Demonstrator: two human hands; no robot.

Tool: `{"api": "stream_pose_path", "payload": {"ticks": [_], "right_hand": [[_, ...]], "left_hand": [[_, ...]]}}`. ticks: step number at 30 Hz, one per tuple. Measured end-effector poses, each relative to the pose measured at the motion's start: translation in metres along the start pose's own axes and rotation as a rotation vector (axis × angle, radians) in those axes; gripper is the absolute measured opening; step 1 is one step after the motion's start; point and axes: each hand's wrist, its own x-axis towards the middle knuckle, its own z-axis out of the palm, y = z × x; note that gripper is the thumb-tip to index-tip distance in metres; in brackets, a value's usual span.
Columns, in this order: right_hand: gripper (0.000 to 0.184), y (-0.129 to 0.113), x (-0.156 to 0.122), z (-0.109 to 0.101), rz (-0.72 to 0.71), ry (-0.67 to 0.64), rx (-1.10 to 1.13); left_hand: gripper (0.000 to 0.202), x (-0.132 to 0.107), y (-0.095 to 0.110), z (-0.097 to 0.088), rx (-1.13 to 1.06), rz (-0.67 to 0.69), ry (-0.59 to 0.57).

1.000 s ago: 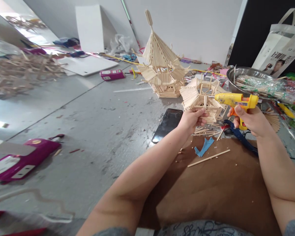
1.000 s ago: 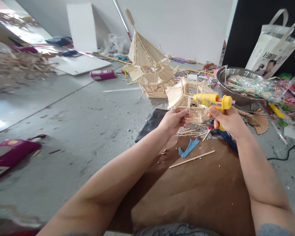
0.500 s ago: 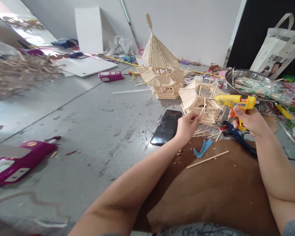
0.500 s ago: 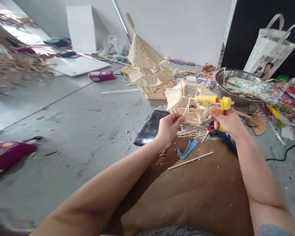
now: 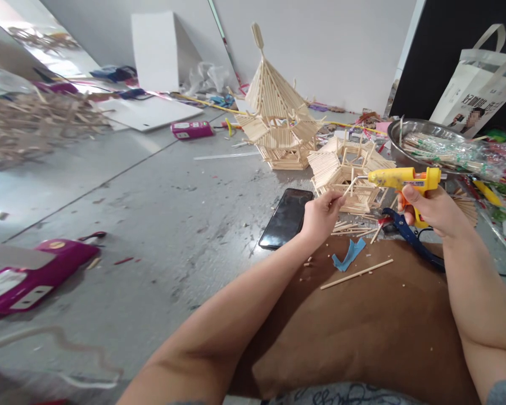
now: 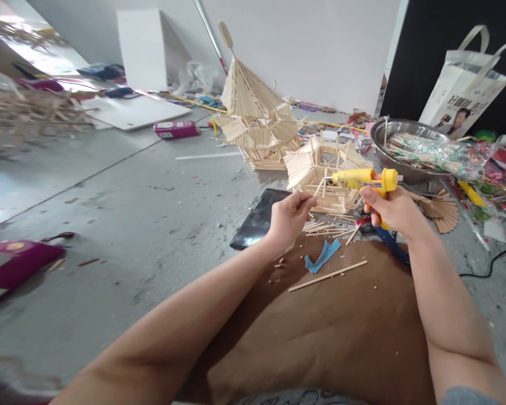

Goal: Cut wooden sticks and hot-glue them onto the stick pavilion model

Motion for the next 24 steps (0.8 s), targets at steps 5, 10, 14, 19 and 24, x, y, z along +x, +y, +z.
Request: {"api": "stream_pose_path", "payload": {"ticks": [5, 10, 14, 19, 24], "right_hand": [[0.037, 0.0019, 0.0011, -0.0009, -0.001, 0.000, -0.001], [0.038, 0.0025, 0.0019, -0.0009, 0.000, 0.010, -0.010], [0.039, 0.0019, 0.0017, -0.0010, 0.001, 0.007, -0.025], [0.039, 0.0020, 0.0014, -0.0012, 0.006, 0.001, -0.034], [0.040, 0.0023, 0.0007, -0.0007, 0.003, -0.006, -0.031]], "left_hand": [[0.018, -0.0005, 0.0013, -0.0006, 0.020, 0.022, -0.008], [0.018, -0.0008, 0.0005, 0.0007, 0.037, 0.056, 0.012], [0.018, -0.0008, -0.0007, 0.0018, 0.039, 0.087, 0.032], [0.019, -0.0008, -0.0003, 0.0013, 0.033, 0.082, 0.031], [0.020, -0.0012, 0.0024, 0.0004, 0.037, 0.068, 0.026]]}}
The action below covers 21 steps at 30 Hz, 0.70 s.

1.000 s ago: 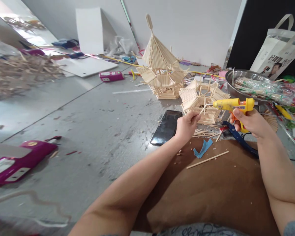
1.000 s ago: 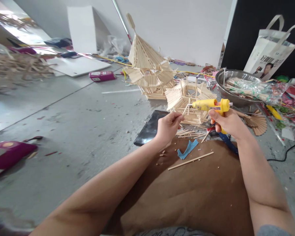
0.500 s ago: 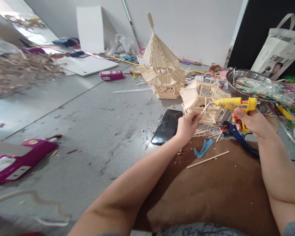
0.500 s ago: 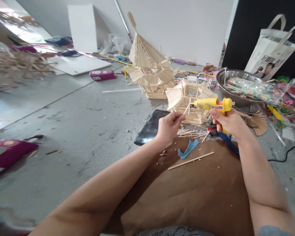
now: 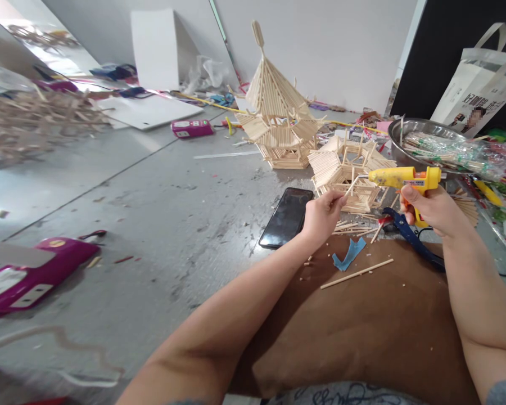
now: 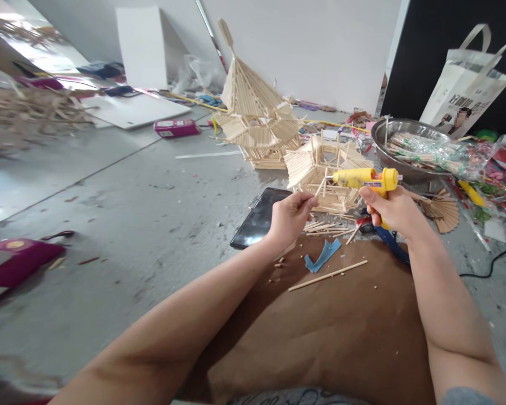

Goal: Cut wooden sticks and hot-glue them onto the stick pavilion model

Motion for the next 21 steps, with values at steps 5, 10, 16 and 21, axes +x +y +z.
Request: {"api": "stream_pose_path", "payload": {"ticks": [5, 10, 16, 21], "right_hand": [[0.039, 0.0006, 0.0000, -0.0002, -0.001, 0.007, -0.005], [0.038, 0.0016, 0.0007, 0.0001, -0.005, 0.004, -0.013], [0.038, 0.0035, 0.0020, 0.0005, 0.008, 0.006, -0.009], [0.037, 0.0027, 0.0015, 0.0013, -0.004, 0.004, -0.005]], "left_hand": [[0.019, -0.0002, 0.0010, -0.0001, 0.006, 0.000, 0.003], [0.019, -0.0002, 0.0010, -0.0003, -0.009, -0.003, 0.012], [0.018, -0.0002, 0.0031, -0.0004, -0.026, 0.001, 0.011], [0.017, -0.0010, 0.0055, -0.0004, -0.050, -0.014, -0.004]]}}
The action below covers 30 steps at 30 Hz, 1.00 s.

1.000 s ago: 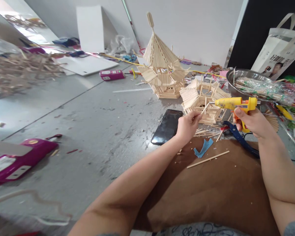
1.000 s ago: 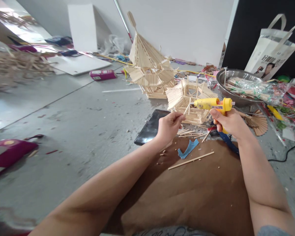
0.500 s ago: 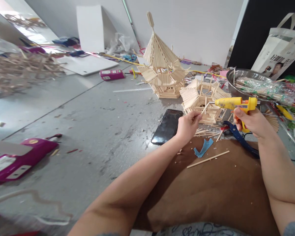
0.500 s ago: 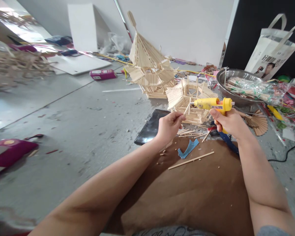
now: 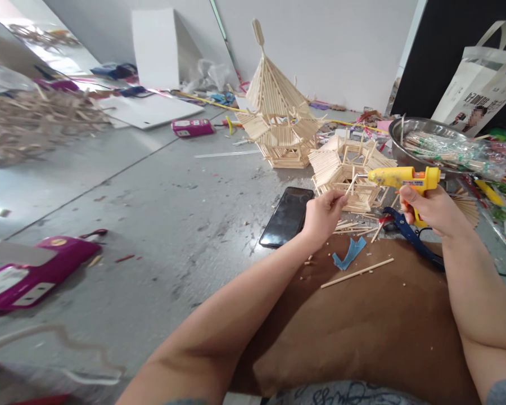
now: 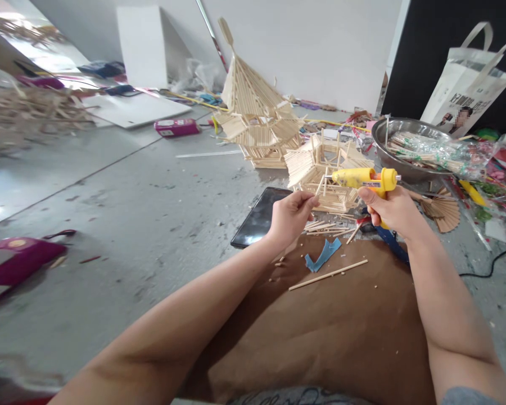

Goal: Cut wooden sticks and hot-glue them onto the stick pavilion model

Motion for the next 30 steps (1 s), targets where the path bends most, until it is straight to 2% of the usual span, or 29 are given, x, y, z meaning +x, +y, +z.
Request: {"api": "stream_pose_path", "payload": {"ticks": [14, 30], "right_hand": [[0.036, -0.0027, -0.0022, 0.0007, 0.012, 0.001, -0.056], [0.041, -0.0023, -0.0029, 0.0033, -0.012, -0.011, -0.099]], "left_hand": [[0.017, -0.0013, 0.0076, -0.0011, -0.064, -0.075, -0.032], [0.019, -0.0009, 0.0071, -0.0012, -0.124, -0.095, -0.048]]}}
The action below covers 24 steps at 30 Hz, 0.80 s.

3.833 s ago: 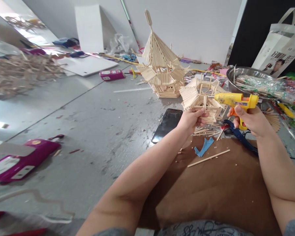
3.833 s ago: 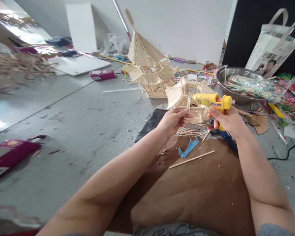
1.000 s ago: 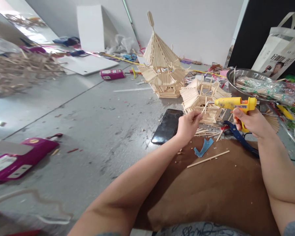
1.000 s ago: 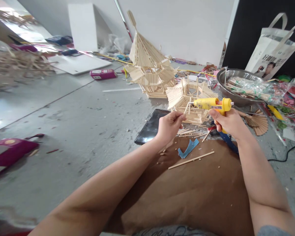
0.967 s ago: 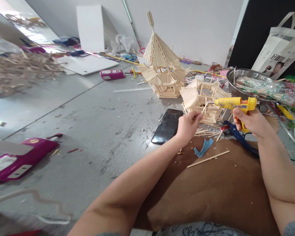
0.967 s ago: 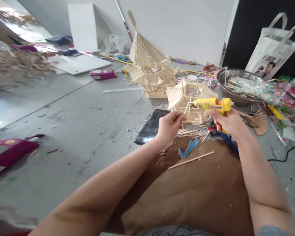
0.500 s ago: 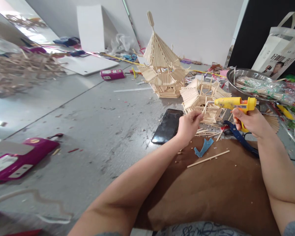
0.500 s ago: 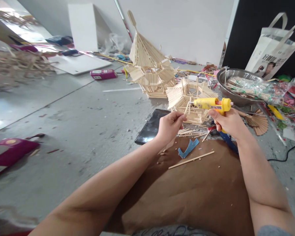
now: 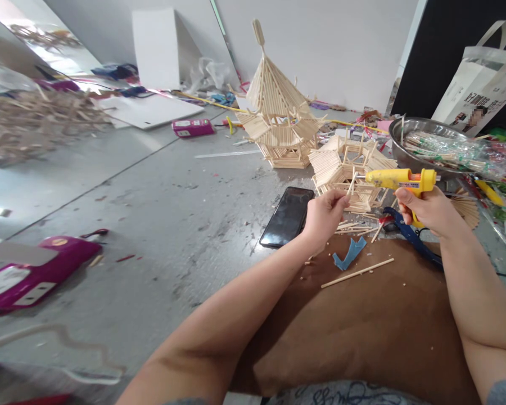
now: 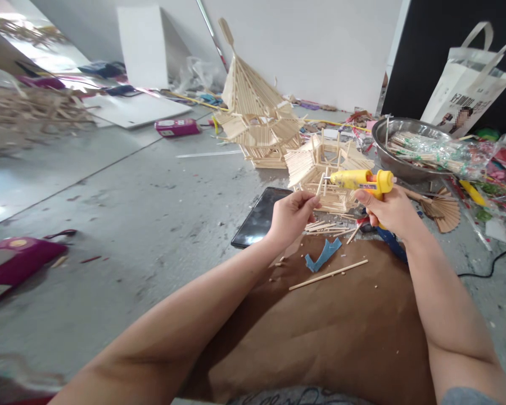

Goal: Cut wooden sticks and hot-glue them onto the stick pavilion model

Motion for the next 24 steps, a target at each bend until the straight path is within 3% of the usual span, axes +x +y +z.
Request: {"api": "stream_pose_path", "payload": {"ticks": [9, 15, 24], "right_hand": [[0.042, -0.001, -0.002, -0.002, 0.006, 0.041, -0.007], [0.042, 0.005, 0.001, 0.000, -0.015, 0.003, -0.007], [0.044, 0.006, 0.004, -0.001, 0.029, -0.019, -0.321]], "left_hand": [[0.018, 0.001, -0.001, 0.001, -0.043, -0.019, -0.006], [0.018, 0.001, -0.001, 0.001, -0.083, -0.038, -0.009], [0.016, 0.006, -0.005, 0.002, -0.302, -0.125, 0.024]]}}
